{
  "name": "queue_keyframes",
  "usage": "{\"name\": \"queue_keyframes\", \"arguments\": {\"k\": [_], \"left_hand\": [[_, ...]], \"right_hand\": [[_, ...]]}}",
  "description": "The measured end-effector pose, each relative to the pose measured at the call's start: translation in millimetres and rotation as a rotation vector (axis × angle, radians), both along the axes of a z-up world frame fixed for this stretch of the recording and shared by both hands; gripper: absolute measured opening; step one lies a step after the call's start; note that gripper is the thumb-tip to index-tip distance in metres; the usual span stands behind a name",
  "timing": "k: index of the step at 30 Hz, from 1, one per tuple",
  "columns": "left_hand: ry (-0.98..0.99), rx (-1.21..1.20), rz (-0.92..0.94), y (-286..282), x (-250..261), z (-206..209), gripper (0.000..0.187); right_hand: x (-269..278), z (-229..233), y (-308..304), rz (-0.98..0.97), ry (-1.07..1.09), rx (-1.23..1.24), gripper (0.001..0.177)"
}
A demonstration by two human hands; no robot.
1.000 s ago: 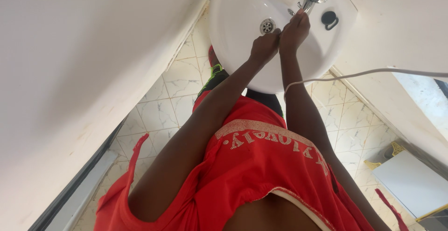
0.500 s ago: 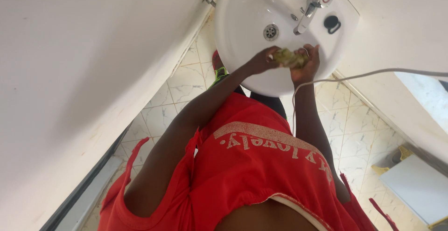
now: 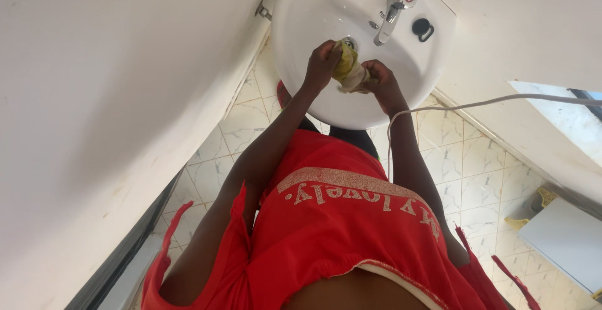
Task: Cleaning a bathroom sink with a sponge.
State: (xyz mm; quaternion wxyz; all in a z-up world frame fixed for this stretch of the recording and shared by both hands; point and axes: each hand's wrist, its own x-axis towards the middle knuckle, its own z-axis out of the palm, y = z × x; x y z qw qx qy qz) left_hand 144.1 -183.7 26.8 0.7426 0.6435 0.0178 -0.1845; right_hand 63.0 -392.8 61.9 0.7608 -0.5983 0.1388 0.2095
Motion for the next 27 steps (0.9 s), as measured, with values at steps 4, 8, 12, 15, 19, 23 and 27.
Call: {"name": "queue_keyframes", "arguments": {"k": [4,8,12,15,19,23,27], "left_hand": [[-0.070,0.032,-0.005,-1,3,38,0.021],[-0.061,-0.057,-0.029,-5,4,58,0.021],[-0.092,0.008,-0.025,-7,0,64,0.019],[-0.090,-0.116,-0.086,-10,-3,62,0.020],[-0.136,0.084,-0.240,1,-5,69,0.024],[-0.179,0.230,-0.317,20,-5,74,0.030],[-0.141,0.299,-0.313,44,-16,61,0.030]], "right_hand": [[3,3,1,-0.007,-0.072,-0.197,0.049],[7,39,14,-0.032,-0.151,-0.394,0.065],[5,78,39,0.017,-0.336,-0.326,0.082],[7,101,53,0.023,-0.299,-0.601,0.104],[-1,54,29,0.056,-0.458,-0.701,0.070],[-12,23,-4,0.005,-0.312,-0.478,0.033],[-20,60,11,0.111,-0.297,-0.729,0.026]]}}
